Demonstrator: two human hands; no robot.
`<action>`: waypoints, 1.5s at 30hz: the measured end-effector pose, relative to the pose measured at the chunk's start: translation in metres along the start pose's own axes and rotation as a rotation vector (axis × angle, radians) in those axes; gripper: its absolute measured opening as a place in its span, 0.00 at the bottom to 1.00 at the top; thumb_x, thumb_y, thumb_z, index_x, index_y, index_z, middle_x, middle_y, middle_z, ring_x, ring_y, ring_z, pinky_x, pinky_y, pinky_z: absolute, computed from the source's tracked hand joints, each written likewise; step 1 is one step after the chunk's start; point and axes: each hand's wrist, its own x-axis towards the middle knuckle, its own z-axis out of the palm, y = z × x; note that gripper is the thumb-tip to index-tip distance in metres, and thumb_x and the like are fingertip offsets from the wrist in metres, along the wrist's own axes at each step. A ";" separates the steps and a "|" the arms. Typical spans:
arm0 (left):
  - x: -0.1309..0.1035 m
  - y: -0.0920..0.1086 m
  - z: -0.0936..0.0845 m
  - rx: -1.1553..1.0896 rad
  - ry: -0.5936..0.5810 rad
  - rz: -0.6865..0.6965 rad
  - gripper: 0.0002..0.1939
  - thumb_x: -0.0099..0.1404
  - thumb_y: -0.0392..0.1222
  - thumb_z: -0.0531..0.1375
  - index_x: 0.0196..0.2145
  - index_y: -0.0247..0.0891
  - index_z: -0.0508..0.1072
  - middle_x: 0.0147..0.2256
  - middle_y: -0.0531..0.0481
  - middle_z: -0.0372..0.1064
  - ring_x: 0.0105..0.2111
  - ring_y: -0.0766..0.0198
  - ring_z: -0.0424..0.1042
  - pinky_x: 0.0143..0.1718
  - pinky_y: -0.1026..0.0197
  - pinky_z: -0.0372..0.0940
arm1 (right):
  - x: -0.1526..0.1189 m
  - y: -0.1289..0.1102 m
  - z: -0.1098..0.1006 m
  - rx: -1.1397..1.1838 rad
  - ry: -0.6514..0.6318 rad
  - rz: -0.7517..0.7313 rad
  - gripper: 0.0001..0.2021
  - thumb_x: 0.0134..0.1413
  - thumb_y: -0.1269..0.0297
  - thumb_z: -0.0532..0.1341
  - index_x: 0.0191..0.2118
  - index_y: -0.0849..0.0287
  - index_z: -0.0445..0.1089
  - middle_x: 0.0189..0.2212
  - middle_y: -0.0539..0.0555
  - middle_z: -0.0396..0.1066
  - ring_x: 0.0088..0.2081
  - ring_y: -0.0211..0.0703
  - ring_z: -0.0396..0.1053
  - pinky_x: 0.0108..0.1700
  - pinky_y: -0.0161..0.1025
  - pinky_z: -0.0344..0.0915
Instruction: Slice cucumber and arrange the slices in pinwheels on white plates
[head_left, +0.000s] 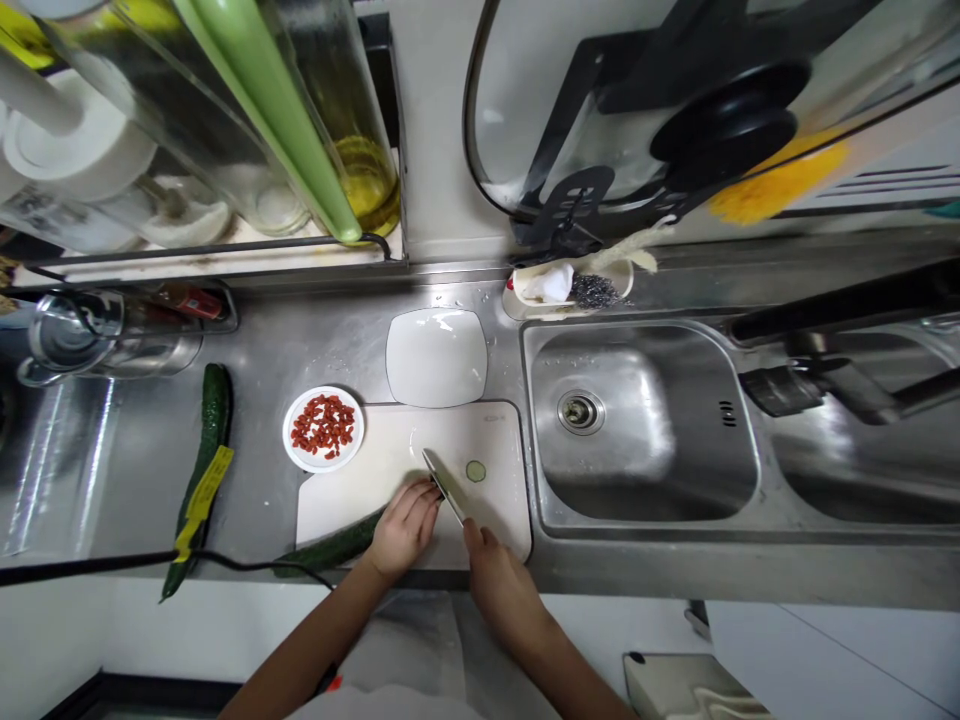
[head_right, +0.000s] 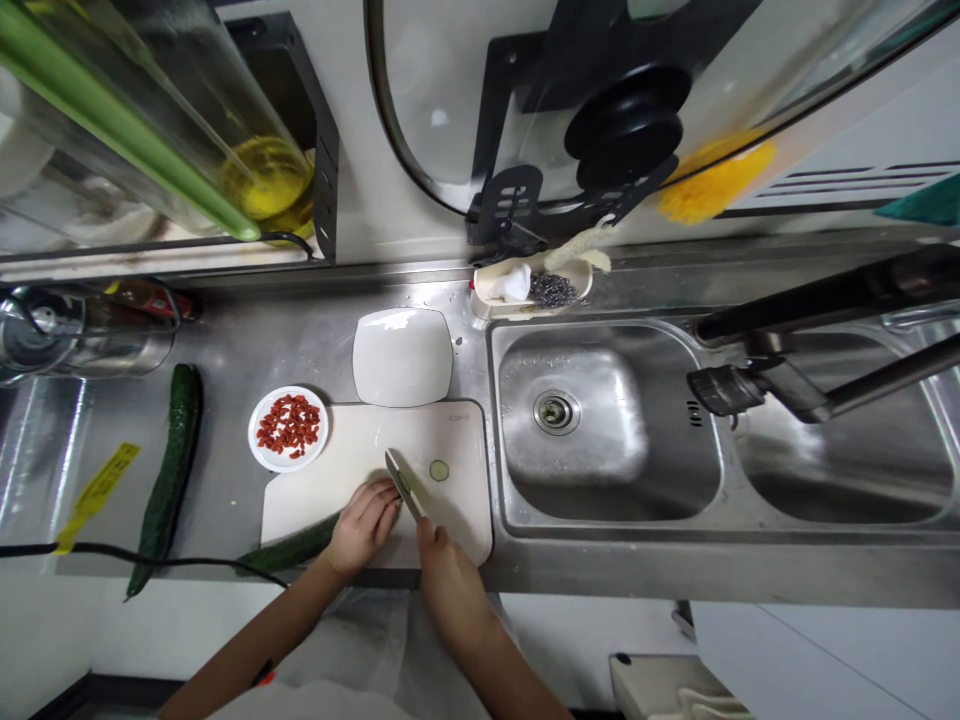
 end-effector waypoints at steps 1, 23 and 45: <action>0.000 0.000 0.000 -0.001 0.000 -0.002 0.15 0.65 0.32 0.53 0.50 0.36 0.68 0.43 0.44 0.72 0.47 0.59 0.70 0.51 0.51 0.68 | 0.002 -0.001 0.001 -0.006 0.006 -0.001 0.25 0.55 0.82 0.42 0.55 0.62 0.60 0.39 0.58 0.71 0.38 0.42 0.71 0.36 0.34 0.63; -0.001 0.000 -0.002 -0.007 0.001 -0.016 0.13 0.66 0.34 0.53 0.48 0.37 0.69 0.42 0.44 0.72 0.48 0.60 0.69 0.52 0.51 0.67 | -0.025 -0.001 0.004 -0.017 0.065 0.064 0.25 0.57 0.80 0.42 0.57 0.60 0.59 0.42 0.59 0.71 0.38 0.43 0.72 0.34 0.32 0.62; -0.001 0.000 0.000 0.021 0.024 0.025 0.13 0.64 0.31 0.54 0.47 0.35 0.68 0.42 0.44 0.72 0.47 0.59 0.69 0.52 0.51 0.67 | -0.042 0.000 0.004 0.028 -0.029 0.099 0.26 0.53 0.83 0.40 0.55 0.62 0.61 0.39 0.59 0.71 0.37 0.43 0.72 0.34 0.33 0.62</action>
